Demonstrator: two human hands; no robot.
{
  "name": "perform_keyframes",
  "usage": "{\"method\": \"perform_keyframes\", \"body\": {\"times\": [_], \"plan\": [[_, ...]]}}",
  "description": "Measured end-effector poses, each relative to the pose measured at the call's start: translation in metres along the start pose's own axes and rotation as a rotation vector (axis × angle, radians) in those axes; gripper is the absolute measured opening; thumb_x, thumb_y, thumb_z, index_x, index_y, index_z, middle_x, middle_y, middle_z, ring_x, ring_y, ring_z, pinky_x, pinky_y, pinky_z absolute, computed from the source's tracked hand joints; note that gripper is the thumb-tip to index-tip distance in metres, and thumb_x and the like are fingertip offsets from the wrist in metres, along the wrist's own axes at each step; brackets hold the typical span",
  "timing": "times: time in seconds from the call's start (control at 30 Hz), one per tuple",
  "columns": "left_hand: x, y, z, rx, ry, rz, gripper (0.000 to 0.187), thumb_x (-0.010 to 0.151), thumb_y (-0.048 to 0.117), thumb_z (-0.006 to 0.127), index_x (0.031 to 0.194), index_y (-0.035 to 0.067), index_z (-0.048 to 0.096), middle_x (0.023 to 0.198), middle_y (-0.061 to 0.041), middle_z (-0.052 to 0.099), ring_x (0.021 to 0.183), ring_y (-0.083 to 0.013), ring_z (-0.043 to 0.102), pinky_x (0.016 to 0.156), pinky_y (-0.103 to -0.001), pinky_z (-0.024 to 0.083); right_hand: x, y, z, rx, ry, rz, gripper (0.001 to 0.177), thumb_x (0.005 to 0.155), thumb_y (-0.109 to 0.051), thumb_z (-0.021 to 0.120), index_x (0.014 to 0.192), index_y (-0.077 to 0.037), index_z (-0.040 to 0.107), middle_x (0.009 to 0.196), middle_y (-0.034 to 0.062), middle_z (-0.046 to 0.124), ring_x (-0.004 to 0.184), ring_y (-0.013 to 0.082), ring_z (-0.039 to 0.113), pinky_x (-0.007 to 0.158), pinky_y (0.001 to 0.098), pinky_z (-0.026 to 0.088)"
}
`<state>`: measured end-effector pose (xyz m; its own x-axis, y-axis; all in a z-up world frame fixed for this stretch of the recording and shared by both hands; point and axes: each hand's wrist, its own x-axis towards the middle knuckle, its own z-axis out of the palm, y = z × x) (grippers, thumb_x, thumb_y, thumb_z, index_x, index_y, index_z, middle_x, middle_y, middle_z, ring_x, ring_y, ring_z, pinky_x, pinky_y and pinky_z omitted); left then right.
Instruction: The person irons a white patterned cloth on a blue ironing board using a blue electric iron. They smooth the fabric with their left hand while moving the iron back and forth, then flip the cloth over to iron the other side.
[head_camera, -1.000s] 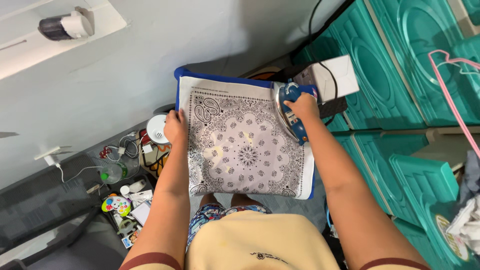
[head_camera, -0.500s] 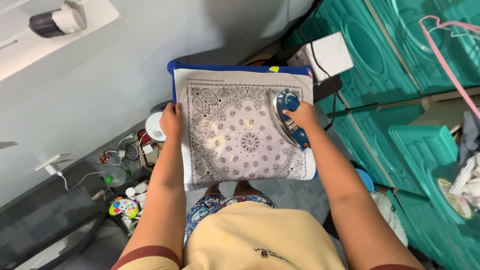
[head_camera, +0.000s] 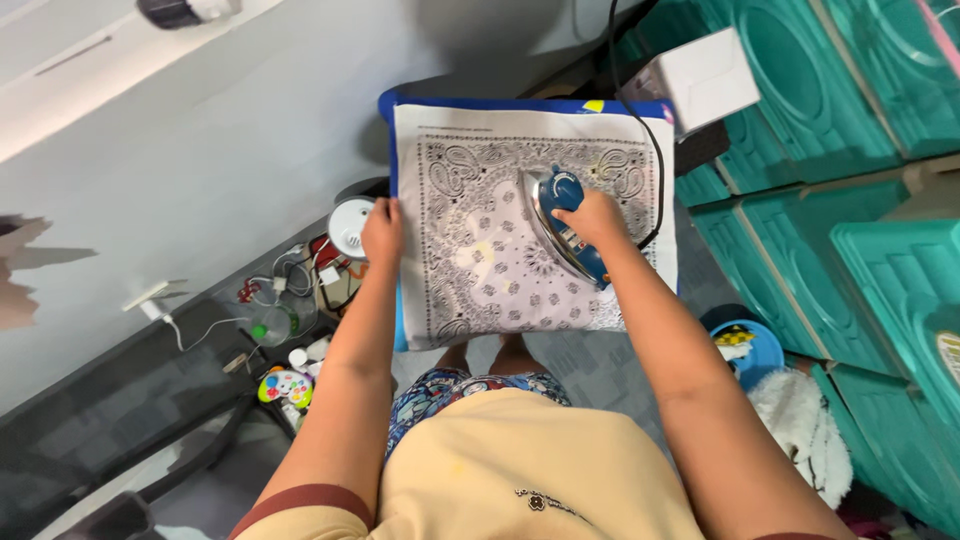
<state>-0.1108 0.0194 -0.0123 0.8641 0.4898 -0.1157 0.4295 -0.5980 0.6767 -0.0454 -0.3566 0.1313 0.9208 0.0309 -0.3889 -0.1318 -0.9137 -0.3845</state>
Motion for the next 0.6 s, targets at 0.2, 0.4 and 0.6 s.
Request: {"method": "perform_keyframes", "body": {"times": [0.2, 0.4, 0.6], "plan": [[-0.032, -0.031, -0.015, -0.201, -0.109, -0.041, 0.032, 0.099, 0.04, 0.063, 0.101, 0.008, 0.065, 0.086, -0.014, 0.072, 0.081, -0.0342, 0.069, 0.073, -0.043, 0.052, -0.016, -0.063, 0.004, 0.008, -0.149, 0.078, 0.041, 0.084, -0.043, 0.081, 0.104, -0.008, 0.075, 0.084, 0.0147, 0.075, 0.068, 0.0301, 0.075, 0.072, 0.0425, 0.06], [-0.022, -0.071, -0.01, -0.542, -0.322, -0.251, 0.038, 0.106, 0.039, 0.052, 0.101, 0.004, 0.066, 0.079, -0.01, 0.067, 0.069, -0.0223, 0.064, 0.063, -0.034, 0.053, -0.02, -0.116, 0.024, -0.106, -0.216, -0.065, 0.042, 0.084, -0.042, 0.083, 0.113, -0.012, 0.076, 0.095, 0.0118, 0.078, 0.085, 0.0249, 0.075, 0.083, 0.0408, 0.058], [-0.036, -0.091, -0.015, -0.739, -0.339, -0.293, 0.046, 0.107, 0.046, 0.042, 0.104, 0.005, 0.063, 0.083, -0.008, 0.068, 0.069, -0.0196, 0.065, 0.059, -0.034, 0.054, -0.029, -0.161, 0.052, -0.221, -0.332, -0.205, 0.049, 0.08, -0.044, 0.082, 0.119, -0.018, 0.074, 0.103, 0.0097, 0.077, 0.09, 0.0251, 0.075, 0.085, 0.0407, 0.059]]}}
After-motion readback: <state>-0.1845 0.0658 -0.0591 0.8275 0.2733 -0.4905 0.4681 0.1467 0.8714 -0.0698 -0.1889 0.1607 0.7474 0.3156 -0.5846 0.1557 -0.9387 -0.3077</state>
